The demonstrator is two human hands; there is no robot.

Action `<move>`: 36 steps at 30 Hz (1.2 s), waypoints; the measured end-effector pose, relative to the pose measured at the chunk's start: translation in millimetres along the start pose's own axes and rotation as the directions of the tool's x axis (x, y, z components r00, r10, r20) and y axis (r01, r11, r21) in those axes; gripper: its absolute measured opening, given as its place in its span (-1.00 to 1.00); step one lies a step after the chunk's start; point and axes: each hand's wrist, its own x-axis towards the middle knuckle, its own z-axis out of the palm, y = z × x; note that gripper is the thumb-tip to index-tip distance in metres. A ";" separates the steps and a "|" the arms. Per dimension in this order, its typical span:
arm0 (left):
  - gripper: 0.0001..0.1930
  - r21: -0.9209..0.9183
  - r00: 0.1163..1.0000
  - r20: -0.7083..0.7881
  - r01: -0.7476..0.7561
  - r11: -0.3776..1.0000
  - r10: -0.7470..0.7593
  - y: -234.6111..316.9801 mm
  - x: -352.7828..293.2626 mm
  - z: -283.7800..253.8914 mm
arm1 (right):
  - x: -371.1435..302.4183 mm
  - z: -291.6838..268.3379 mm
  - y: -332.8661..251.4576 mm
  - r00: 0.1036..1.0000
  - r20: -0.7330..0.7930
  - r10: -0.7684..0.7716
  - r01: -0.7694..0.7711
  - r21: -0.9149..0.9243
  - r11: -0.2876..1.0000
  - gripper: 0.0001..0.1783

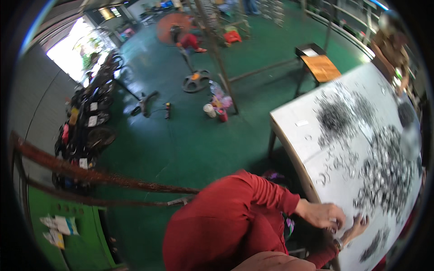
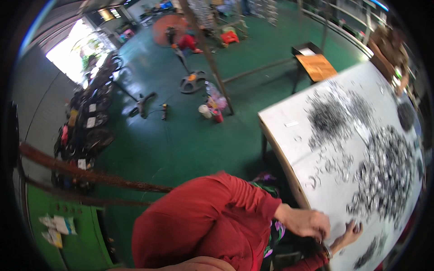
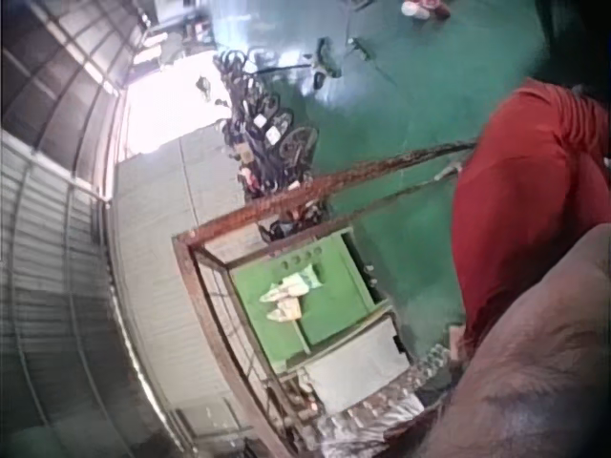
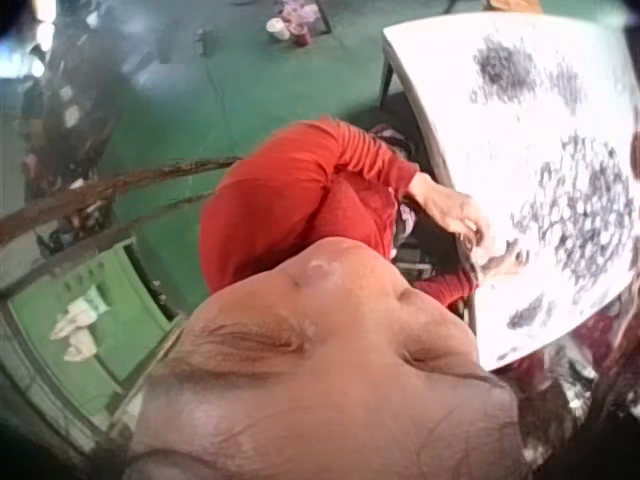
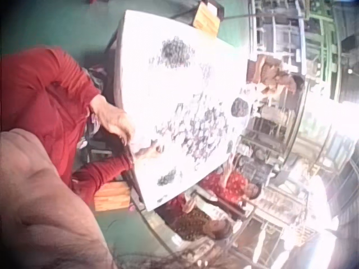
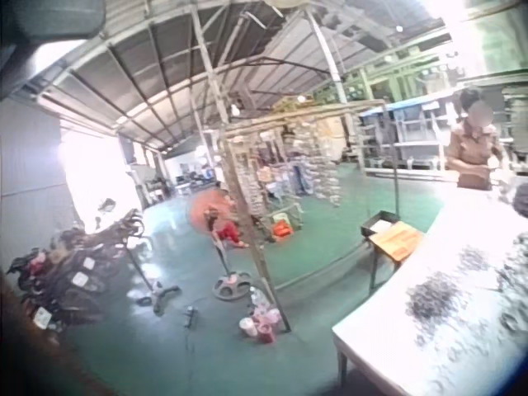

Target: The person repeatedly picks small metal hooks and rectangular metal pieces from a table, joins them by hand, and places the assembled units back on the table. The task is performed one at a time with continuous hand manipulation of the parts.

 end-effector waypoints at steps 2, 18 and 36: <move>-0.88 0.001 0.996 -0.041 0.075 0.997 -0.075 -4.7 -4.9 -2.7 | -41.1 6.5 -47.8 0.992 0.126 -0.009 0.006 0.025 1.000 -0.61; -0.91 0.224 0.996 0.054 0.054 0.973 -0.067 -9.7 0.5 -11.2 | -176.7 41.9 -161.0 0.994 0.106 -0.034 -0.024 0.498 0.867 -0.72; -0.88 0.770 0.856 -0.469 0.517 0.375 -0.217 -164.6 38.3 -230.4 | -178.8 50.5 -150.2 0.985 0.167 0.046 -0.134 0.564 0.815 -0.78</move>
